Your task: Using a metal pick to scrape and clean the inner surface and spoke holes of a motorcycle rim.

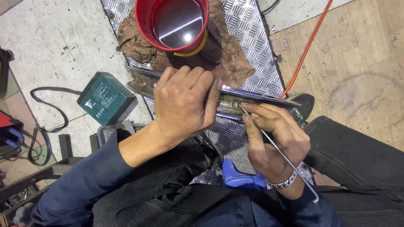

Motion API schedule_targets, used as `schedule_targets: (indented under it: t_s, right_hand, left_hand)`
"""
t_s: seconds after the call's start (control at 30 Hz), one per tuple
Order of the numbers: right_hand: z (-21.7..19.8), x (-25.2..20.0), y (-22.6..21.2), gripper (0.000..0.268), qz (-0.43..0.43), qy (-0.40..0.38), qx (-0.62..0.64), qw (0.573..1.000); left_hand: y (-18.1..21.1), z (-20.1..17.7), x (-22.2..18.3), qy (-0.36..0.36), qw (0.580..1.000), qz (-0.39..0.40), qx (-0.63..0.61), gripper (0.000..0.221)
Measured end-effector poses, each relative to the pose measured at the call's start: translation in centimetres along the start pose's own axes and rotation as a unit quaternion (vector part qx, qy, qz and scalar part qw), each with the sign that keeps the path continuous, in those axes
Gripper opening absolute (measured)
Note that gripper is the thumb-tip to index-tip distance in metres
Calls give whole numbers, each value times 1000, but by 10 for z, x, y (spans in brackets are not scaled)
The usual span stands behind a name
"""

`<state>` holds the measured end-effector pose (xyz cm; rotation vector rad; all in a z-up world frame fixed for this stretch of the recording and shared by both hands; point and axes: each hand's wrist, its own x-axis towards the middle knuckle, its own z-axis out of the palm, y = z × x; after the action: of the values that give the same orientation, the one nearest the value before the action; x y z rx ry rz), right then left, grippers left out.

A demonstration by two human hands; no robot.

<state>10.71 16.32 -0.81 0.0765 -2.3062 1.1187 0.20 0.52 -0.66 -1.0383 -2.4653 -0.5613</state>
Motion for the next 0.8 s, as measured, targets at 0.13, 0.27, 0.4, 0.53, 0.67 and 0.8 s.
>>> schedule_targets:
  t_s: [0.13,0.27,0.4,0.53,0.67,0.8]
  right_hand:
    - [4,-13,7,18,2,5,-9,1000]
    - [9,-17,5,17,8,29,-21,999]
    - [17,-18,11,18,-9,61,1,998]
    - [11,-17,19,23,35,37,68,996]
    - [6,-17,19,24,30,55,80,995]
    - [0,-25,30,22,35,65,75,994]
  left_hand:
    - [-1,1,1,2,1000,-4,-6,33]
    - [-4,4,-4,5,1000,9,-2,31]
    - [-3,1,-4,2,1000,16,7,27]
    - [-8,-1,-4,-9,1000,0,-5,29]
    - [-44,-2,-14,-61,986,-110,-105,42]
    - [-58,2,-33,-45,975,-155,-152,47]
